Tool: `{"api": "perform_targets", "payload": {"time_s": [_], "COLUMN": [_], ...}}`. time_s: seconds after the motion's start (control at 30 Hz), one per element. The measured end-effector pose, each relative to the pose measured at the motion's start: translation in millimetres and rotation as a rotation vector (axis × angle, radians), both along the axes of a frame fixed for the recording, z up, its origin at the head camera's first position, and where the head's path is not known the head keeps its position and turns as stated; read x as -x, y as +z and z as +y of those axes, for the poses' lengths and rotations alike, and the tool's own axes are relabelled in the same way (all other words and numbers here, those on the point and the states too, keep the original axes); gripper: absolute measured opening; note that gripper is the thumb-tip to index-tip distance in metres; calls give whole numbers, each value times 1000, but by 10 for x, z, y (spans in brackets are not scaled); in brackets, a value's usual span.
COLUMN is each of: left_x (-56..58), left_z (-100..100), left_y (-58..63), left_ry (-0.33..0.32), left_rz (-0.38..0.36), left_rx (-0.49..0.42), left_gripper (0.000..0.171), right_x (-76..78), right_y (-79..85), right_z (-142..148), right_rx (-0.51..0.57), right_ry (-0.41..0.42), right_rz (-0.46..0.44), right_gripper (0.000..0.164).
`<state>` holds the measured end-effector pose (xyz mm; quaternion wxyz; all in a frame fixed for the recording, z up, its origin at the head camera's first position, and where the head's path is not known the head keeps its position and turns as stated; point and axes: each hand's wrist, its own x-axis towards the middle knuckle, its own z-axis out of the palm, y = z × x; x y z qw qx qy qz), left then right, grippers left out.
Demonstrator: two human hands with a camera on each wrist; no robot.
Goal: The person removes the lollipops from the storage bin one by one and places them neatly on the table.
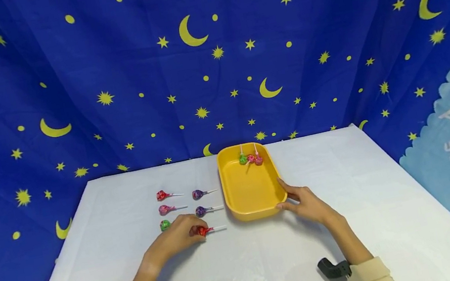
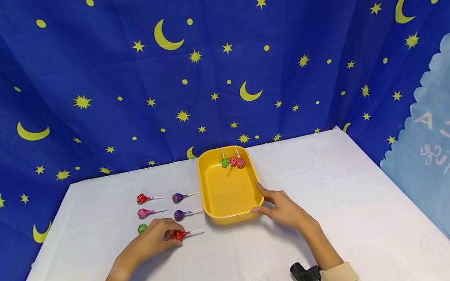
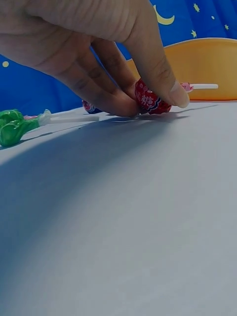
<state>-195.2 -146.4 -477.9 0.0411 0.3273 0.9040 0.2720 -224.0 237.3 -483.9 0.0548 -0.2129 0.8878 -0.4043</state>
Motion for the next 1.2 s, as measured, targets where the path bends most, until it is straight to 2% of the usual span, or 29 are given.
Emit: {"api": "perform_targets", "payload": {"time_s": [0.37,0.83,0.93,1.1,1.2], "left_x": [16,-12,-21,-17,10], "left_z": [46,18,2,-30,-18], "left_y": [-12,16,54,174,245], "left_ry": [15,33,61,150,171], "left_rz": [-2,11,6,5,12], "left_rx": [17,20,23,33,36], "left_gripper": [15,26,29,30,29], "right_x": [8,8,7,5,-1], "right_y": [1,12,17,7,-5], "right_z": [-4,-3,-5,-1,2], "right_rx": [4,6,2,-1,7], "right_ry": [8,4,4,6,3], "right_rz": [6,3,4,14,8], "right_gripper": [81,81,81,81,81]}}
